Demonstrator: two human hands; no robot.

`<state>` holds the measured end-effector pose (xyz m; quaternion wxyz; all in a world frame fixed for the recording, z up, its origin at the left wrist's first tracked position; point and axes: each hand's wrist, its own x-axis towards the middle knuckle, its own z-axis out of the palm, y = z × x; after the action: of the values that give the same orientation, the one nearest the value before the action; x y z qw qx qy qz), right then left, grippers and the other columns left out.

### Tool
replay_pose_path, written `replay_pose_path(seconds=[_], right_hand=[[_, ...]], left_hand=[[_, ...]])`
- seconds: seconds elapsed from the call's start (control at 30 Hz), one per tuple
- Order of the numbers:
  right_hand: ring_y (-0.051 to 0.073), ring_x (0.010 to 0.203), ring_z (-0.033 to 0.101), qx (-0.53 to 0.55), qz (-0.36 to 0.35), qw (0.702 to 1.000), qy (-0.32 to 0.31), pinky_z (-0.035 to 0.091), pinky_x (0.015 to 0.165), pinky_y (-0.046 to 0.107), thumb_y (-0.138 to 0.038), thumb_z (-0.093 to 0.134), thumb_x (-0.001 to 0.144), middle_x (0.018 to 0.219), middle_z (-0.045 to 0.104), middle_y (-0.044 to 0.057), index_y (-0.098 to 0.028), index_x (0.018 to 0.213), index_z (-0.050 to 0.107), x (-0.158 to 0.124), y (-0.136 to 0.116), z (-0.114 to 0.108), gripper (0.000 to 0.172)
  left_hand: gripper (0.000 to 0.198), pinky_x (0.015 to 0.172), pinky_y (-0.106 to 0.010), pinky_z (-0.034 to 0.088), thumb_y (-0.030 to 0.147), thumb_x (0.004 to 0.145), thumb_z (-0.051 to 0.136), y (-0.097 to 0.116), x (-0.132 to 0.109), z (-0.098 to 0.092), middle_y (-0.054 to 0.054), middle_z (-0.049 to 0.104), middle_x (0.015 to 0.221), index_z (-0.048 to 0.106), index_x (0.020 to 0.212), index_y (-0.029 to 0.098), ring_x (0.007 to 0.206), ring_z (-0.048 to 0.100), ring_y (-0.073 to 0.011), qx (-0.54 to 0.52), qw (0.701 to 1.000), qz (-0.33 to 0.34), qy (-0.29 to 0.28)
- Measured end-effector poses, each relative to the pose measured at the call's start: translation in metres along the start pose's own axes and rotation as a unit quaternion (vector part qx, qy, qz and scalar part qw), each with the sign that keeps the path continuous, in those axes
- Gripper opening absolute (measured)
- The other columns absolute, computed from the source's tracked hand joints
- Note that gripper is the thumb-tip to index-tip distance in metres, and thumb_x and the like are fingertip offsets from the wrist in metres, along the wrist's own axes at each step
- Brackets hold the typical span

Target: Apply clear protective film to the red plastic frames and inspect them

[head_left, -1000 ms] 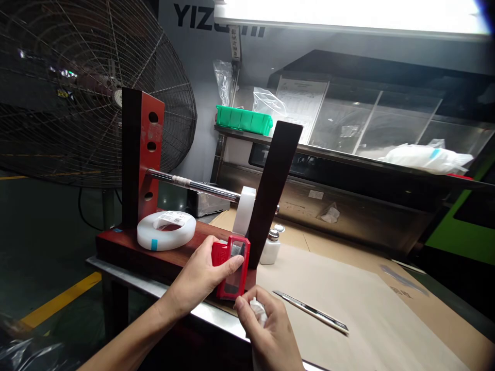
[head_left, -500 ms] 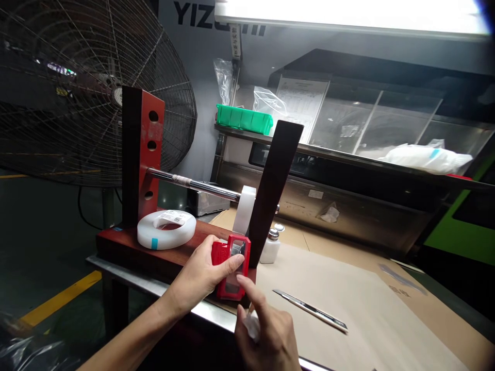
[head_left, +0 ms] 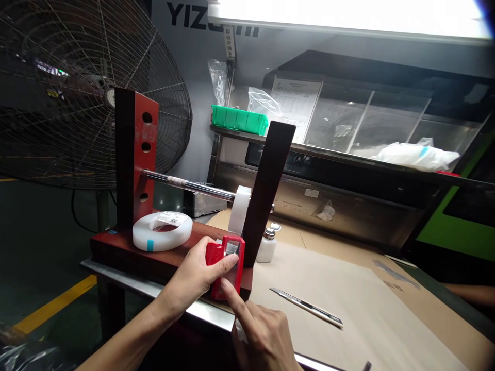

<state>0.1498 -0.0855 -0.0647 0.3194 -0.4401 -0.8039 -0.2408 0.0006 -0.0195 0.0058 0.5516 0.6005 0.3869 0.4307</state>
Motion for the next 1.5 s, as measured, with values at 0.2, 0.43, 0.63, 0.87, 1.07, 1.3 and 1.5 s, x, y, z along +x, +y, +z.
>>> replay_pose_path(seconds=[0.2, 0.43, 0.63, 0.87, 1.07, 1.3, 1.5], right_hand=[[0.009, 0.051, 0.056, 0.082, 0.098, 0.989, 0.067, 0.040, 0.049, 0.021, -0.012, 0.042, 0.089, 0.078, 0.065, 0.000, -0.020, 0.134, 0.037, -0.013, 0.006, -0.015, 0.046], [0.008, 0.063, 0.060, 0.034, 0.183, 0.982, 0.020, 0.043, 0.061, 0.019, -0.020, 0.048, 0.091, 0.080, 0.063, 0.000, -0.021, 0.098, 0.056, -0.055, 0.046, -0.052, 0.010], [0.018, 0.073, 0.063, -0.042, 0.272, 0.923, -0.268, 0.044, 0.060, 0.029, -0.038, 0.032, 0.094, 0.100, 0.060, 0.007, -0.021, 0.101, 0.062, -0.080, 0.112, -0.063, 0.035], [0.021, 0.087, 0.057, 0.017, 0.335, 0.868, -0.365, 0.040, 0.075, 0.034, -0.029, 0.041, 0.086, 0.098, 0.059, 0.007, -0.018, 0.096, 0.056, -0.082, 0.137, -0.057, 0.021], [0.019, 0.075, 0.056, 0.077, 0.377, 0.876, -0.293, 0.042, 0.072, 0.032, -0.037, 0.044, 0.084, 0.084, 0.062, 0.004, -0.020, 0.096, 0.051, -0.075, 0.140, -0.067, 0.022], [0.009, 0.066, 0.059, 0.112, 0.236, 0.964, -0.042, 0.042, 0.059, 0.019, -0.037, 0.054, 0.088, 0.082, 0.063, 0.000, -0.025, 0.091, 0.067, -0.008, 0.107, -0.095, 0.017], [0.008, 0.062, 0.057, -0.014, 0.065, 0.997, 0.037, 0.037, 0.055, 0.020, -0.022, 0.052, 0.090, 0.080, 0.063, -0.001, -0.019, 0.093, 0.063, 0.041, 0.085, -0.081, 0.012]], left_hand=[[0.057, 0.068, -0.029, 0.050, 0.057, 0.068, 0.070, -0.003, 0.004, -0.004, -0.006, 0.060, 0.090, 0.046, 0.096, 0.012, 0.079, 0.058, -0.0171, 0.018, 1.000, -0.011, -0.017], [0.060, 0.070, -0.034, 0.055, 0.057, 0.069, 0.070, -0.001, 0.004, -0.006, -0.010, 0.060, 0.096, 0.045, 0.099, 0.012, 0.084, 0.061, -0.0208, 0.026, 0.998, -0.040, -0.028], [0.060, 0.063, -0.028, 0.053, 0.058, 0.067, 0.070, -0.001, 0.004, -0.006, -0.007, 0.059, 0.090, 0.046, 0.096, 0.011, 0.075, 0.058, -0.0151, 0.047, 0.998, -0.043, -0.013], [0.055, 0.065, -0.032, 0.054, 0.054, 0.068, 0.071, 0.010, -0.003, 0.000, -0.007, 0.060, 0.092, 0.047, 0.098, 0.013, 0.077, 0.061, -0.0192, 0.038, 0.998, -0.057, 0.000], [0.051, 0.049, -0.018, 0.040, 0.057, 0.073, 0.065, 0.015, -0.006, 0.002, 0.000, 0.053, 0.077, 0.043, 0.093, 0.015, 0.060, 0.050, -0.0091, 0.032, 0.996, -0.080, 0.016], [0.048, 0.051, -0.015, 0.034, 0.062, 0.079, 0.054, 0.011, -0.003, 0.005, 0.003, 0.043, 0.067, 0.041, 0.083, 0.016, 0.060, 0.040, -0.0078, 0.034, 0.995, -0.077, 0.049], [0.045, 0.044, -0.014, 0.026, 0.057, 0.081, 0.056, 0.007, -0.002, 0.005, 0.006, 0.037, 0.058, 0.039, 0.078, 0.015, 0.051, 0.031, -0.0051, 0.043, 0.996, -0.051, 0.063]])
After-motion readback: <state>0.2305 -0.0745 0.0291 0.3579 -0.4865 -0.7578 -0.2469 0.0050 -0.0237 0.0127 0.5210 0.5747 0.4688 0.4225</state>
